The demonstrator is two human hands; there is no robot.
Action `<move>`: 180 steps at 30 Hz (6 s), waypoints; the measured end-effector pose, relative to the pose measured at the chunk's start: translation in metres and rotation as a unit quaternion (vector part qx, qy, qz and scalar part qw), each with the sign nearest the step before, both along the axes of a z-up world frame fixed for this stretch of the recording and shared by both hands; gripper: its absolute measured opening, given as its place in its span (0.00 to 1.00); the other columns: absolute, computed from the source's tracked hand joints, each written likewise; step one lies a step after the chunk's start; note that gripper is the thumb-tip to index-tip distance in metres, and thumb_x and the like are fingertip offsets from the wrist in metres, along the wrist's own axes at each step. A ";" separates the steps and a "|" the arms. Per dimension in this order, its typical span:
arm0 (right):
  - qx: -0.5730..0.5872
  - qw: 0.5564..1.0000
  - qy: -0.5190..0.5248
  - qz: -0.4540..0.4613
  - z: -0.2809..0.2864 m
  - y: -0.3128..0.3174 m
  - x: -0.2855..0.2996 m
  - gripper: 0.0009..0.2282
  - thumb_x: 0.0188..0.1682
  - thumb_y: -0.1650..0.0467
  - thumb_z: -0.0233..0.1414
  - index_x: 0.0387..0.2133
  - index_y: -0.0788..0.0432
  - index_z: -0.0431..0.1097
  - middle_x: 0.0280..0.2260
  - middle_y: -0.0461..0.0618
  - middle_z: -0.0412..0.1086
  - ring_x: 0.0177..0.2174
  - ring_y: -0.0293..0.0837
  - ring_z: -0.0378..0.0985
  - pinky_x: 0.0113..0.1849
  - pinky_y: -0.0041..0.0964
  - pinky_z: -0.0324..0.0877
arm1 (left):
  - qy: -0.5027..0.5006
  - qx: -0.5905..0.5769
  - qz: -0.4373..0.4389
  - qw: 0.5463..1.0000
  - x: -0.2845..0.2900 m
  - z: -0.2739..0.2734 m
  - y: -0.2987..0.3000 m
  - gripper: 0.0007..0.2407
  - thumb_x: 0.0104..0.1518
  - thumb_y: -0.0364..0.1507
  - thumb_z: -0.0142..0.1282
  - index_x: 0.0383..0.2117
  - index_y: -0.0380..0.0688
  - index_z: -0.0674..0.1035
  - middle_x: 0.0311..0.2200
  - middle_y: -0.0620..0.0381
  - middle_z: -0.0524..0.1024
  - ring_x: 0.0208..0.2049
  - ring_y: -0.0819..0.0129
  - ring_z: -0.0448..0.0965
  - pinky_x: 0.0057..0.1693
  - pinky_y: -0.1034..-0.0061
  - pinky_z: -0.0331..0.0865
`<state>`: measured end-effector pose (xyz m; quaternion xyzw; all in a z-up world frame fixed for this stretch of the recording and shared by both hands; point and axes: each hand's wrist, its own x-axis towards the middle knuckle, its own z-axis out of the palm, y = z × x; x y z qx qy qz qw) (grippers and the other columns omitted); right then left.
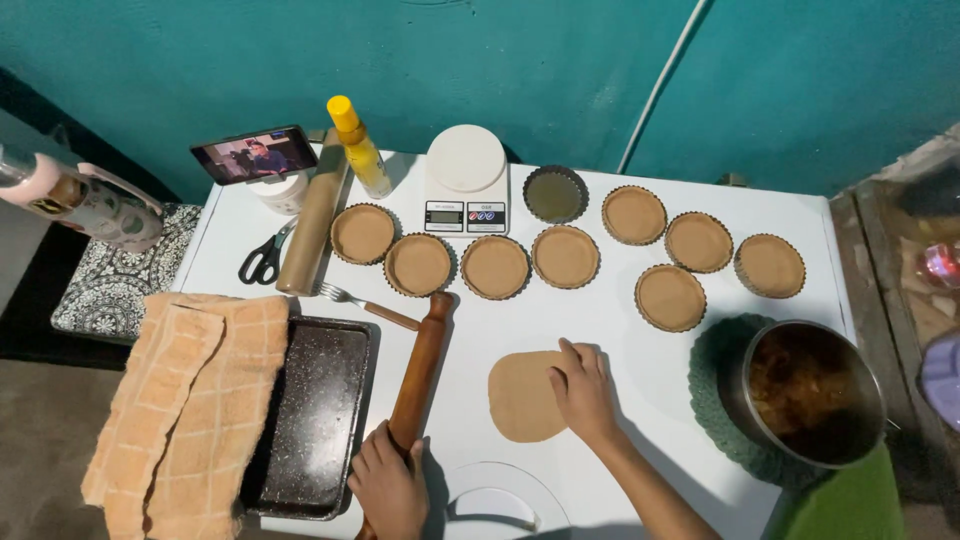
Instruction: Rolling out dough and lining tart molds with it.
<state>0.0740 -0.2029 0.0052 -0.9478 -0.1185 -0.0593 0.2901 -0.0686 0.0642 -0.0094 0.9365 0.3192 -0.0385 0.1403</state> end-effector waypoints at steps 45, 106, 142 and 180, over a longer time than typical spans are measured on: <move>0.217 0.965 0.115 0.089 0.130 0.035 -0.026 0.08 0.48 0.71 0.59 0.37 0.61 0.72 0.31 0.53 0.76 0.28 0.47 0.81 0.31 0.38 0.75 | 0.037 -0.717 -0.395 0.573 0.180 0.063 0.015 0.16 0.57 0.29 0.67 0.49 0.37 0.78 0.35 0.63 0.74 0.37 0.76 0.71 0.43 0.81 0.63; 0.565 0.678 0.467 -0.057 -0.035 -0.049 -0.062 0.21 0.54 0.61 0.46 0.54 0.63 0.71 0.44 0.53 0.79 0.38 0.44 0.81 0.40 0.38 0.74 | -0.027 -0.878 0.192 0.437 0.026 0.004 -0.110 0.25 0.59 0.35 0.54 0.60 0.33 0.69 0.56 0.41 0.74 0.54 0.52 0.77 0.56 0.61 0.74; 0.147 0.983 -0.003 -0.113 0.002 -0.028 -0.022 0.09 0.46 0.69 0.60 0.32 0.62 0.71 0.27 0.52 0.71 0.27 0.49 0.76 0.29 0.43 0.71 | -0.129 -0.514 0.042 0.847 0.102 0.021 -0.103 0.15 0.48 0.23 0.67 0.45 0.38 0.83 0.25 0.57 0.82 0.24 0.75 0.81 0.34 0.77 0.77; 0.053 0.990 0.025 -0.129 -0.007 -0.026 -0.015 0.15 0.41 0.65 0.63 0.36 0.59 0.67 0.25 0.51 0.71 0.23 0.52 0.75 0.26 0.48 0.70 | -0.137 -0.320 -0.066 0.935 0.105 0.018 -0.113 0.18 0.47 0.23 0.63 0.47 0.45 0.81 0.41 0.51 0.78 0.37 0.59 0.82 0.46 0.68 0.76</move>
